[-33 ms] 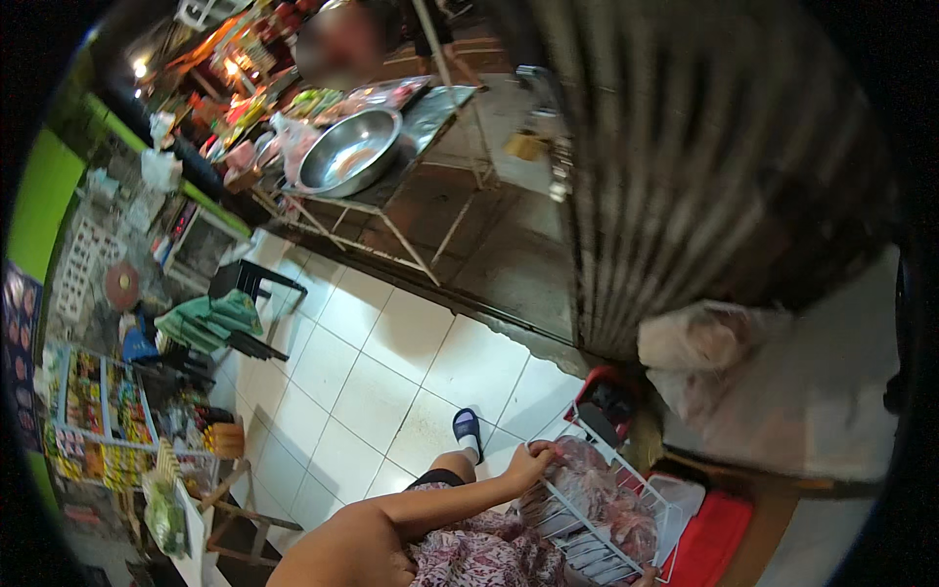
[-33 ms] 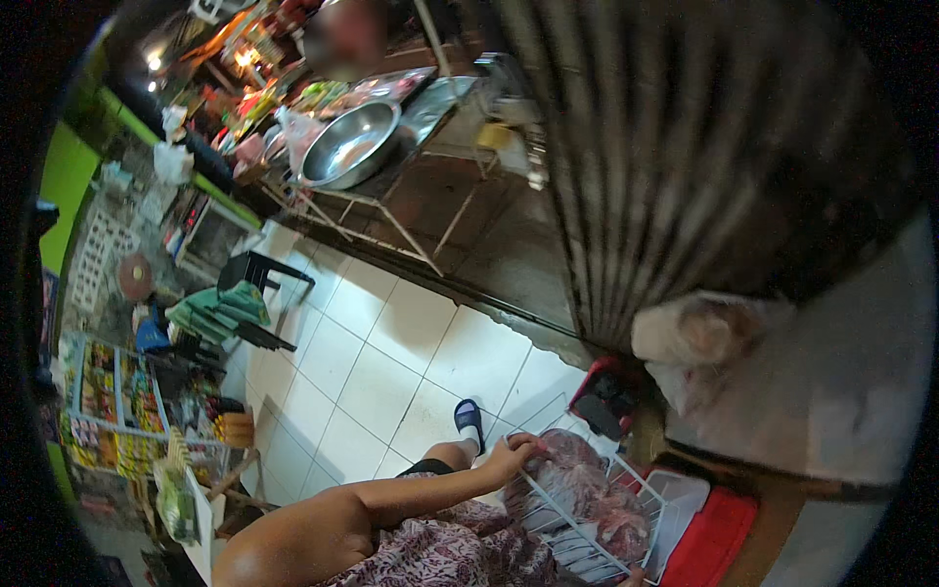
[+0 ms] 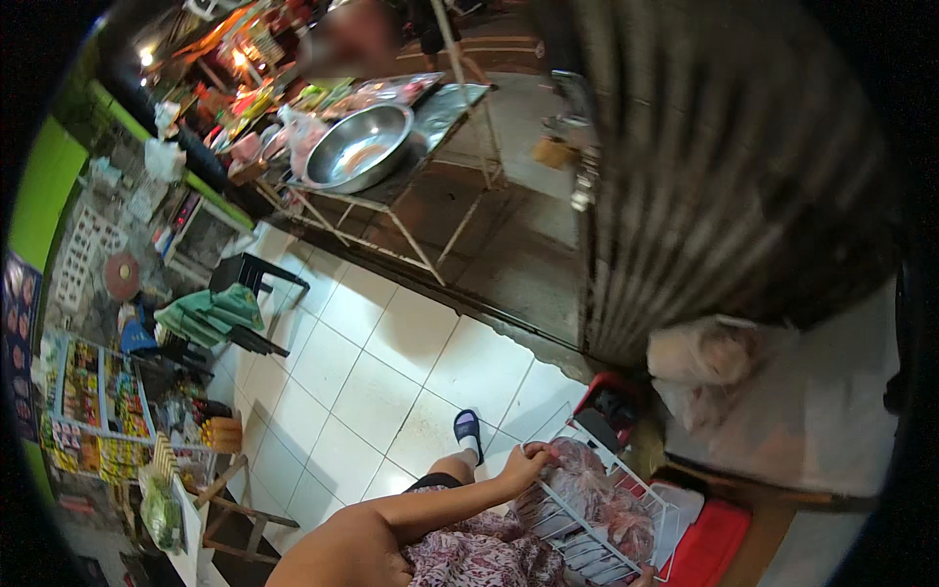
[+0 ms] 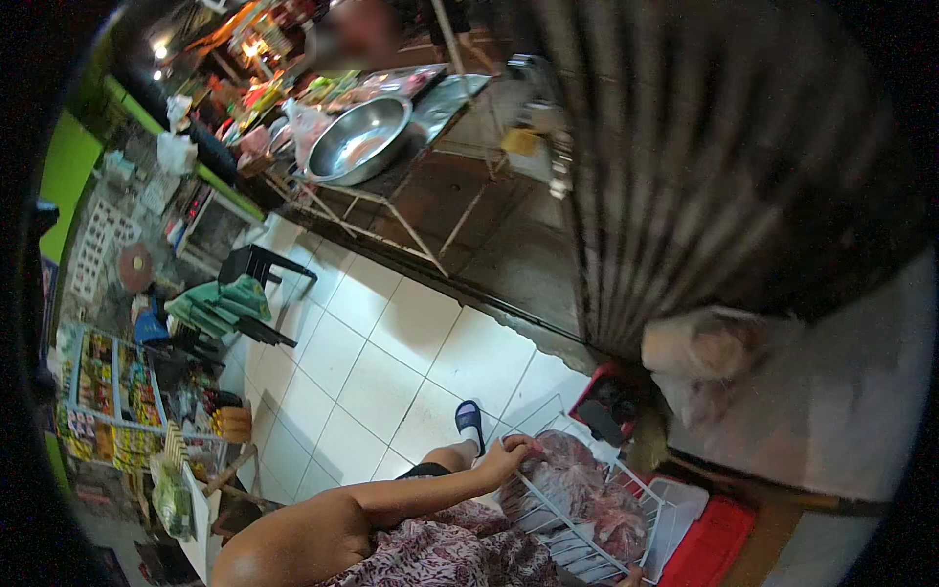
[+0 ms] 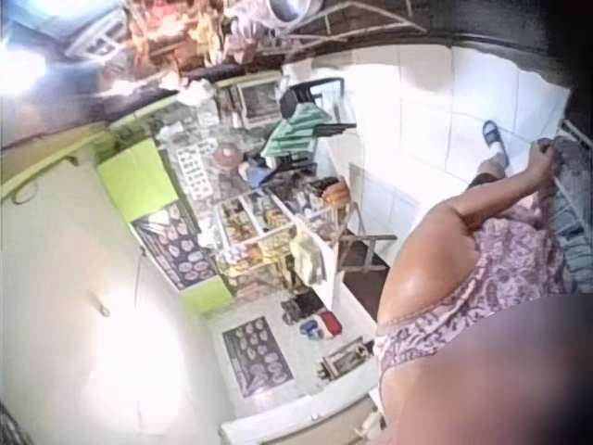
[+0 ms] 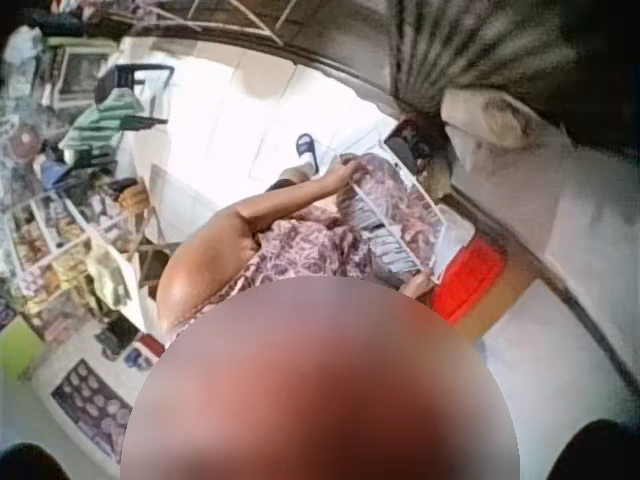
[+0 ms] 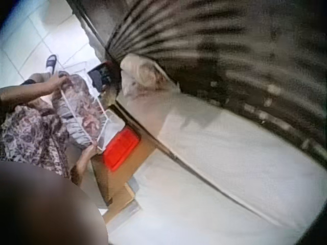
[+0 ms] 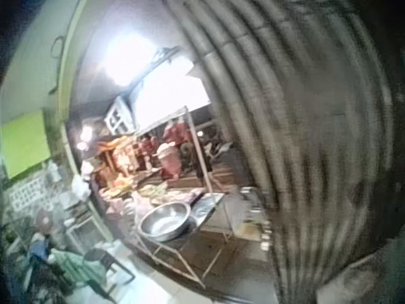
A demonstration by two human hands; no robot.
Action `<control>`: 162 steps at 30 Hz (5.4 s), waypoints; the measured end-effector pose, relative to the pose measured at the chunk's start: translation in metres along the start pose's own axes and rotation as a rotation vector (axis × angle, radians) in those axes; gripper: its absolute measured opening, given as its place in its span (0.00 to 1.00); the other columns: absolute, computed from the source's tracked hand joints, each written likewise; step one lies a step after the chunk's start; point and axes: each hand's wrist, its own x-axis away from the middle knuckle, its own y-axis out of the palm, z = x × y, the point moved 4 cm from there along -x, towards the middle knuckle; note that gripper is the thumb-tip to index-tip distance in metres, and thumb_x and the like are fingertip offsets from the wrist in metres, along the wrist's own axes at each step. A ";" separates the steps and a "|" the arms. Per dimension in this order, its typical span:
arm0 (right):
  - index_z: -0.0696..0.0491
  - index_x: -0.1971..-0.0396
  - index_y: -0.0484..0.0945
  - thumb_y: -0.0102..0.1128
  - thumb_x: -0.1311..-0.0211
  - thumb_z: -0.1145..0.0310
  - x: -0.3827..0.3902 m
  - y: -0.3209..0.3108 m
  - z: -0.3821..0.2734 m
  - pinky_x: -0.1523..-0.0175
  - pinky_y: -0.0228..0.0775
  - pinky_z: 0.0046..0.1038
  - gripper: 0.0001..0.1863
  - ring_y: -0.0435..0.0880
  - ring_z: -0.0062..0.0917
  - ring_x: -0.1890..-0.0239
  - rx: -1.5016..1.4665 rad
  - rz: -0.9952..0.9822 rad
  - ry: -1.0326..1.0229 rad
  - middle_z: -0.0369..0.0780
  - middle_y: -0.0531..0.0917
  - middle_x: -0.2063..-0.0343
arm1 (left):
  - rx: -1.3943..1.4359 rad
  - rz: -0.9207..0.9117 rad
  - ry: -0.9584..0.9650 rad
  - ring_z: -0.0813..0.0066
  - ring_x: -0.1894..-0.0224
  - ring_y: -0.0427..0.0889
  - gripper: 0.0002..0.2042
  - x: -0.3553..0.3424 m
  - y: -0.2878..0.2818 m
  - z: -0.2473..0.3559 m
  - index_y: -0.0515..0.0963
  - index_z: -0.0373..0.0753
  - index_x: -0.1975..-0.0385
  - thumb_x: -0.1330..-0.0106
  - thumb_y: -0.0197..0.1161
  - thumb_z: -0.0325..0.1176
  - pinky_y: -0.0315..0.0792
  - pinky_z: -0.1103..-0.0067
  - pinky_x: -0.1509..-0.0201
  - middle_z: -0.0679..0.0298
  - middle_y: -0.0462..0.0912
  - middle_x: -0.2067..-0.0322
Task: The person cuts a large piece of pork belly into smaller portions using a cleaver on a wooden cutting board. They place the cut pieces into a metal bowl, weigh them on a digital scale, and then store the meat in a cooler.
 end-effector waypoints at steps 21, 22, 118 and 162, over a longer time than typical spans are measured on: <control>0.54 0.87 0.71 0.51 0.41 0.63 0.426 0.670 -0.323 0.84 0.53 0.23 0.17 0.64 0.16 0.90 0.035 -1.245 -0.483 0.33 0.69 0.90 | 0.160 0.883 0.565 0.87 0.78 0.66 0.04 0.057 -0.512 0.428 0.79 0.37 0.68 0.38 0.58 0.28 0.61 0.86 0.73 0.73 0.74 0.79; 0.54 0.88 0.71 0.52 0.41 0.63 0.443 0.692 -0.337 0.84 0.52 0.23 0.17 0.64 0.16 0.90 0.013 -1.300 -0.513 0.34 0.70 0.90 | 0.114 0.912 0.659 0.87 0.78 0.66 0.06 0.061 -0.521 0.450 0.79 0.35 0.68 0.35 0.59 0.31 0.62 0.86 0.72 0.71 0.75 0.79; 0.64 0.53 0.73 0.57 0.43 0.72 0.657 1.263 -0.404 0.44 0.67 0.41 0.18 0.74 0.48 0.51 0.568 -0.772 -1.342 0.53 0.77 0.53 | 0.228 0.440 0.505 0.68 0.44 0.74 0.22 -0.378 -0.880 0.707 0.68 0.31 0.42 0.39 0.59 0.21 0.64 0.72 0.35 0.58 0.75 0.46; 0.65 0.67 0.75 0.61 0.41 0.63 0.665 1.342 -0.404 0.58 0.73 0.47 0.17 0.82 0.54 0.66 0.944 -1.098 -0.971 0.60 0.81 0.73 | -1.573 0.116 0.673 0.55 0.65 0.86 0.09 -0.660 -0.777 0.800 0.85 0.42 0.72 0.44 0.55 0.30 0.78 0.67 0.60 0.50 0.85 0.71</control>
